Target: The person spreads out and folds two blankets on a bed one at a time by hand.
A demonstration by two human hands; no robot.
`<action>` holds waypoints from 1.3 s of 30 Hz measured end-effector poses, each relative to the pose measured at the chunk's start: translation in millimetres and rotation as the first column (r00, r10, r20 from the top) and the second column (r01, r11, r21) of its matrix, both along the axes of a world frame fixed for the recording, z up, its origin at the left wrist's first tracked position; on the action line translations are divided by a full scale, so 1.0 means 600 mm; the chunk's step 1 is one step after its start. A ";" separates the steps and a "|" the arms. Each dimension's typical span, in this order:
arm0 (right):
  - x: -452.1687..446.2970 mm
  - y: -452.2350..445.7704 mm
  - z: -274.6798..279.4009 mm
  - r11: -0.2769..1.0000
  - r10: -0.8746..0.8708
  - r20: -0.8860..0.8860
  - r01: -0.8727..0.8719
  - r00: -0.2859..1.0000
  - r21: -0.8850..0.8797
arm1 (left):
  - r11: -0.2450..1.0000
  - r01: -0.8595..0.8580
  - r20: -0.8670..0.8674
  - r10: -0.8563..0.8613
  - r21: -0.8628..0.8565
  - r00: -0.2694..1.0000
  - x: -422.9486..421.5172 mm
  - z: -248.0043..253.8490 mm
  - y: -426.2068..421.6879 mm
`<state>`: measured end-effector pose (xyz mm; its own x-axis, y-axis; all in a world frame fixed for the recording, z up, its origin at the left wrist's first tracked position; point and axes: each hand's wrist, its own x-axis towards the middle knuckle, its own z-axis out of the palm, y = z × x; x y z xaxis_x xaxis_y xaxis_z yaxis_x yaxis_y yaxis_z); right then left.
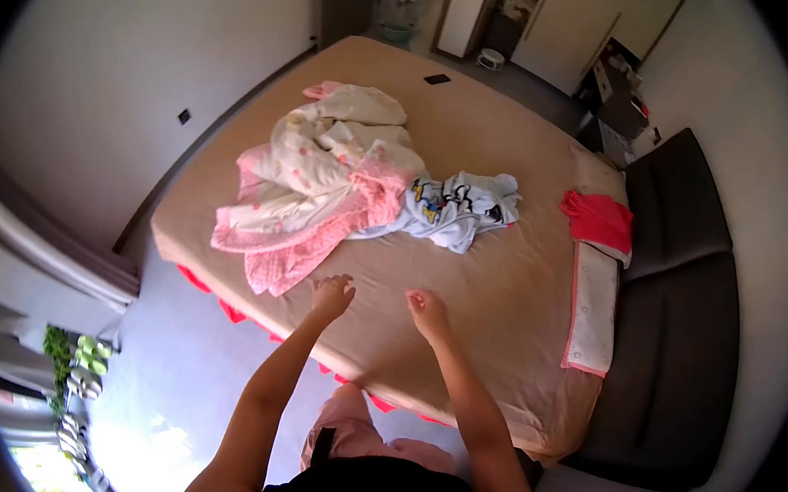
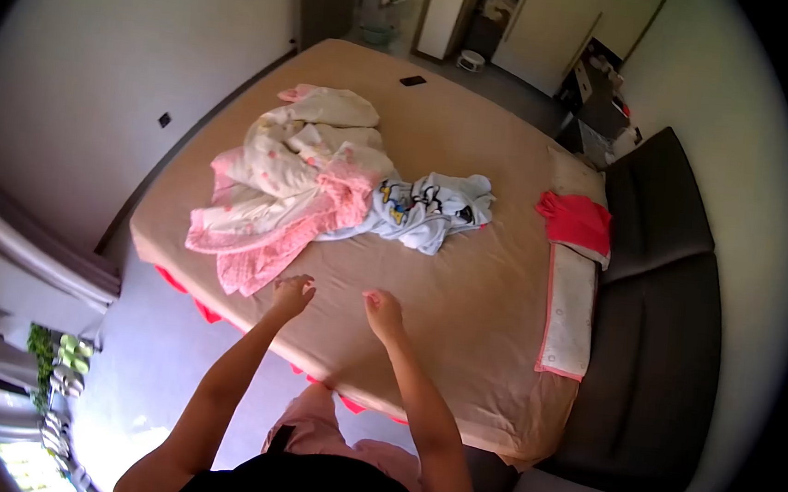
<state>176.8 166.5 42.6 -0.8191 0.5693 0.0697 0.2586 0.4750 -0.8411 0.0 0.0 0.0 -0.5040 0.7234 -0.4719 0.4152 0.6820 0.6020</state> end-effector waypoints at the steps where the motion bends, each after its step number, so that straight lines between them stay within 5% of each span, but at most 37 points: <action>1: 0.032 -0.007 -0.009 0.998 -0.039 0.027 0.040 0.999 -0.039 | 0.998 -0.054 -0.132 0.056 0.019 0.990 0.028 -0.005 -0.001; 2: 0.089 -0.020 -0.024 0.992 -0.092 0.075 0.098 0.993 -0.077 | 0.995 -0.091 -0.239 0.099 0.041 0.966 0.075 -0.021 -0.002; 3: 0.026 -0.037 -0.050 0.985 -0.091 0.096 0.104 0.991 -0.139 | 0.996 -0.087 -0.230 0.079 -0.024 0.970 0.005 -0.031 -0.011; 4: -0.057 -0.032 -0.068 0.973 -0.102 0.101 0.121 0.990 -0.197 | 0.998 -0.049 -0.419 0.029 -0.038 0.908 -0.087 -0.035 0.007; 6: -0.113 0.087 -0.074 0.980 -0.158 0.064 0.164 0.985 -0.112 | 0.995 0.030 -0.607 0.031 0.090 0.794 -0.181 -0.058 0.166; 8: -0.157 0.201 -0.083 0.984 -0.177 0.106 0.172 0.979 0.052 | 0.893 0.443 -0.906 -0.248 -0.076 0.344 -0.264 -0.097 0.320; 10: -0.190 0.159 -0.134 0.979 -0.201 0.137 0.196 0.970 0.047 | 0.814 0.519 -0.868 -0.434 -0.262 0.242 -0.296 -0.159 0.283; 12: -0.222 0.244 -0.163 0.964 -0.246 0.169 0.223 0.954 0.144 | 0.878 0.452 -0.928 -0.289 -0.160 0.234 -0.322 -0.310 0.372; 13: -0.257 0.241 -0.181 0.956 -0.292 0.169 0.279 0.942 0.092 | 0.921 0.106 -0.613 0.161 0.376 0.774 -0.397 -0.545 0.421; 14: -0.300 0.331 -0.177 0.935 -0.350 0.140 0.337 0.926 0.107 | 0.949 0.314 -0.792 -0.176 0.020 0.585 -0.442 -0.361 0.433; 15: -0.320 0.357 -0.202 0.936 -0.349 0.139 0.337 0.927 0.102 | 0.973 0.230 -0.753 -0.151 0.001 0.641 -0.495 -0.300 0.405; 19: -0.381 0.466 -0.255 0.806 -0.406 0.114 0.296 0.907 0.513 | 0.955 -0.253 -0.662 0.290 0.155 0.691 -0.721 -0.179 0.332; 22: -0.443 0.476 -0.214 0.790 -0.610 0.423 0.468 0.671 0.396 | 0.686 -0.595 -0.445 0.726 0.419 0.525 -0.840 -0.080 0.259; 24: -0.487 0.478 -0.183 0.755 -0.649 0.525 0.552 0.551 0.353 | 0.520 -0.703 -0.303 0.854 0.485 0.423 -0.873 -0.036 0.218; 25: -0.484 0.479 -0.189 0.766 -0.635 0.532 0.542 0.560 0.345 | 0.611 -0.681 -0.397 0.788 0.404 0.471 -0.871 -0.021 0.206; 26: -0.473 0.490 -0.199 0.801 -0.566 0.508 0.579 0.650 0.152 | 0.894 -0.447 -0.826 0.250 -0.003 0.505 -0.851 -0.036 0.206; 27: -0.465 0.498 -0.212 0.807 -0.506 0.455 0.588 0.733 -0.049 | 0.869 -0.312 -0.923 -0.353 -0.384 0.154 -0.831 -0.049 0.207; 28: -0.457 0.501 -0.262 0.786 -0.555 0.401 0.617 0.729 -0.035 | 0.850 -0.345 -0.907 -0.305 -0.397 0.291 -0.829 -0.108 0.229; 29: -0.447 0.506 -0.317 0.764 -0.600 0.344 0.645 0.722 -0.022 | 0.889 -0.229 -0.899 -0.325 -0.396 0.292 -0.807 -0.144 0.253; 30: -0.433 0.509 -0.331 0.755 -0.525 0.311 0.602 0.792 -0.260 | 0.972 -0.029 -0.972 -0.231 -0.232 0.036 -0.751 -0.133 0.276; 31: -0.418 0.515 -0.329 0.710 -0.458 0.246 0.518 0.854 -0.477 | 0.993 0.065 -0.967 0.079 0.098 0.241 -0.696 -0.141 0.319; 34: -0.318 0.493 -0.234 0.572 -0.583 0.142 0.529 0.800 -0.628 | 0.862 0.505 -0.815 -0.257 0.049 0.519 -0.558 -0.112 0.436; 36: -0.227 0.485 -0.175 0.496 -0.630 0.045 0.446 0.775 -0.745 | 0.639 0.749 -0.903 -0.197 0.176 0.381 -0.451 -0.051 0.486; 37: -0.179 0.469 -0.132 0.482 -0.679 -0.036 0.408 0.733 -0.775 | 0.609 0.760 -0.886 -0.195 0.227 0.421 -0.420 -0.051 0.489; 38: -0.127 0.460 -0.096 0.613 -0.667 -0.144 0.429 0.731 -0.663 | 0.576 0.769 -0.866 -0.196 0.277 0.459 -0.390 -0.051 0.493; 39: -0.081 0.449 -0.036 0.610 -0.689 -0.183 0.424 0.701 -0.670 | 0.671 0.736 -0.727 -0.458 0.095 0.511 -0.364 -0.050 0.491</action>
<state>128.3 436.2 20.9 -0.2934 0.9387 -0.1808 -0.0995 -0.2181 -0.9708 -218.2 294.8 -30.0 0.0647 0.9913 0.1143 0.9816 -0.0838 0.1716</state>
